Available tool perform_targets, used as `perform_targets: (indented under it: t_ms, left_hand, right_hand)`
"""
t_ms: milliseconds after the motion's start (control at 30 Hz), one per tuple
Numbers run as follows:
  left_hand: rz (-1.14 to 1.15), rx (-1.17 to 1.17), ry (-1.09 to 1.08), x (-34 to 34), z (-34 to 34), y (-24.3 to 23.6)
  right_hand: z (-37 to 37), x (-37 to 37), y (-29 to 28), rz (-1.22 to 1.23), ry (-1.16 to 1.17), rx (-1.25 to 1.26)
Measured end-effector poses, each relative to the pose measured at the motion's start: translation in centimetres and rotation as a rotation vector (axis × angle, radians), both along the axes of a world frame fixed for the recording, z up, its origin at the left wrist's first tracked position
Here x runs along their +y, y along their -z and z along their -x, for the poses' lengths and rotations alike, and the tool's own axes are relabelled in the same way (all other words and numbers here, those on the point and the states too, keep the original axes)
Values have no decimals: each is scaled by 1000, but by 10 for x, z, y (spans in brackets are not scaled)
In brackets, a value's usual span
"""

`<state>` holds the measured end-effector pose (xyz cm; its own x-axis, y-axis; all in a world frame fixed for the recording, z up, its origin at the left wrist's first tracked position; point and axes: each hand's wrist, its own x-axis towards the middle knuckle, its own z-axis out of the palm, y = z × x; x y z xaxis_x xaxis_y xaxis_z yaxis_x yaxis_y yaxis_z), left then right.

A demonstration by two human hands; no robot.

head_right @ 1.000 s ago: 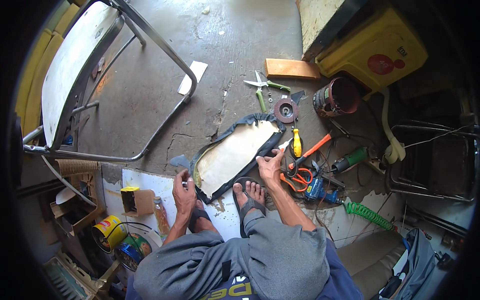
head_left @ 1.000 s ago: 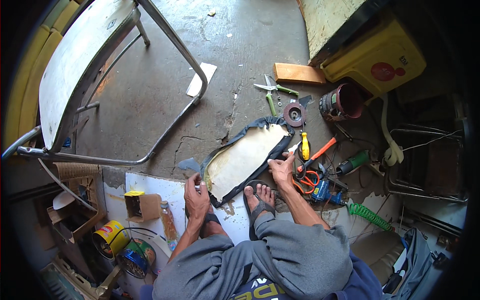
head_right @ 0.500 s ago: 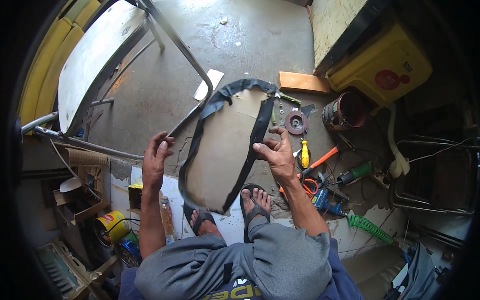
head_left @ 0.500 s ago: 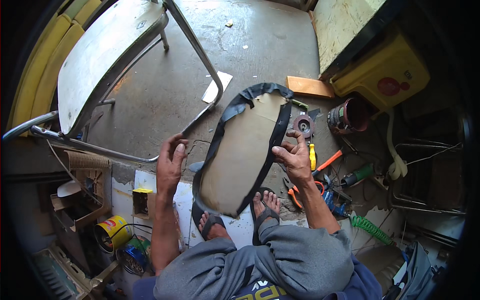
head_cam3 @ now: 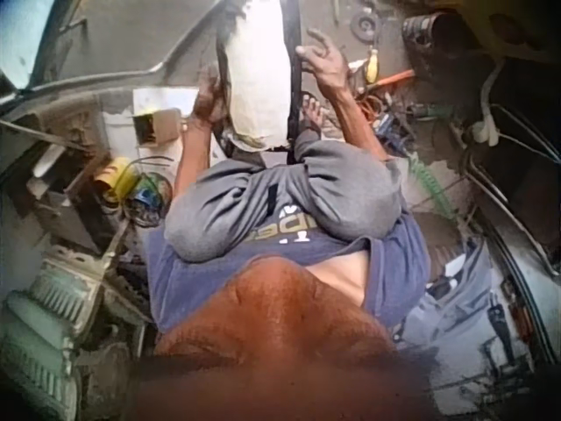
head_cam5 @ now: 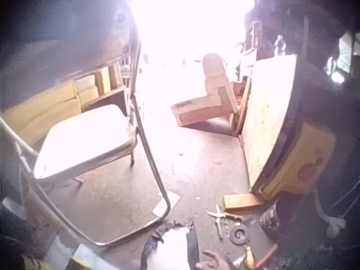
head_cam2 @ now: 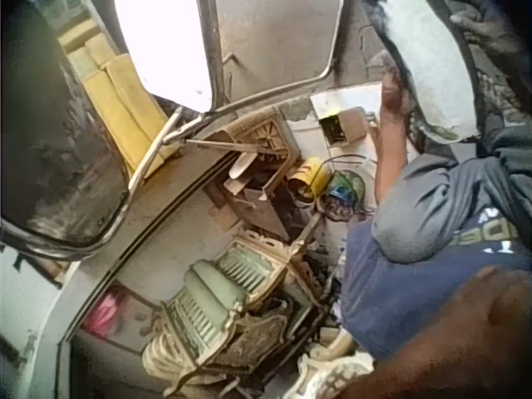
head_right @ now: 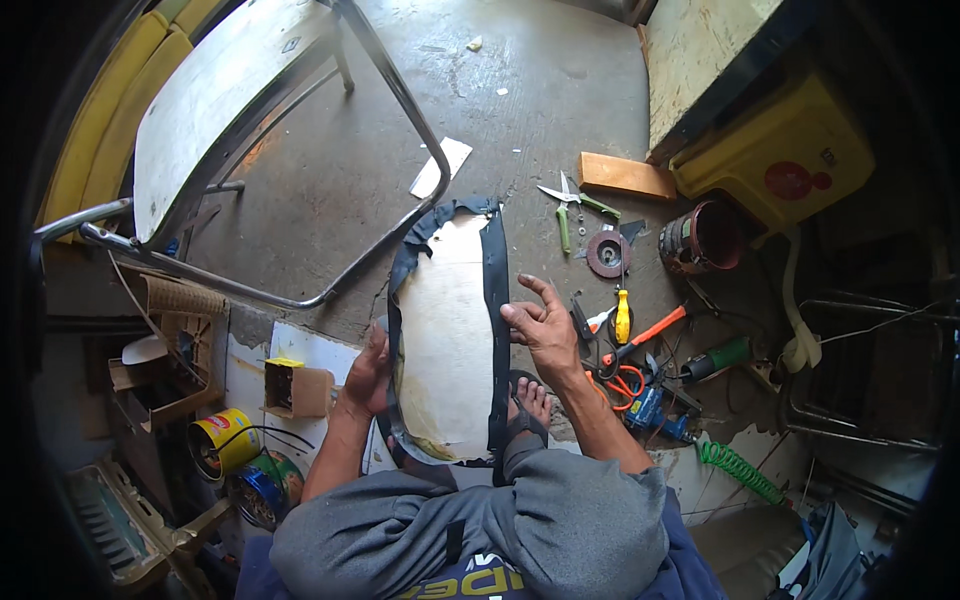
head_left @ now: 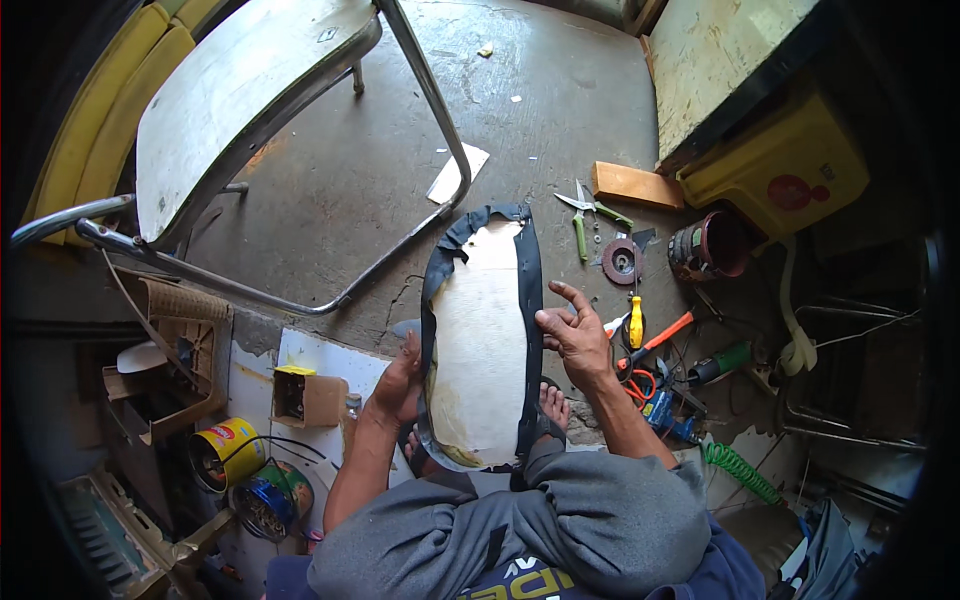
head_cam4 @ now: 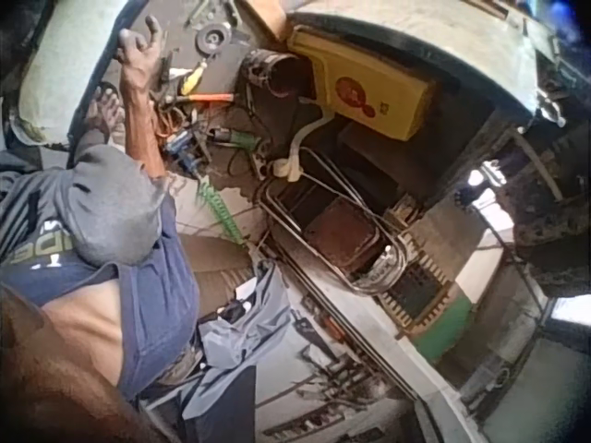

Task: The person unscrews the padded back from a metal chair frame using a screwdriver, then removes the staples and old vinyl covering from the foam and wooden backing by hand and with a tool.

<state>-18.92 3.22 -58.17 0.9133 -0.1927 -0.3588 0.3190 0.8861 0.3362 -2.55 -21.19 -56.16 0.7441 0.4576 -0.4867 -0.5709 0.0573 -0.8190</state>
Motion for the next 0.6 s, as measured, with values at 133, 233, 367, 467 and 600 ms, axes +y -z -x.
perform_targets:
  t_ms: [133,233,367,467,600]
  left_hand:
    - [54,-4,-21,-1,3,-4]
    - [-18,-30,-51,3,2,-3]
    - [-213,-5,-113,12,0,-1]
    - [-205,-19,-128,14,0,-3]
    - [-160,-3,-131,9,3,-7]
  right_hand:
    - [1,4,-1,0,-4,-17]
    - [1,7,-3,16,-9,-39]
    - [4,7,-4,49,-28,-45]
    - [7,6,-3,48,-48,-39]
    - [9,6,-2,30,-70,-23]
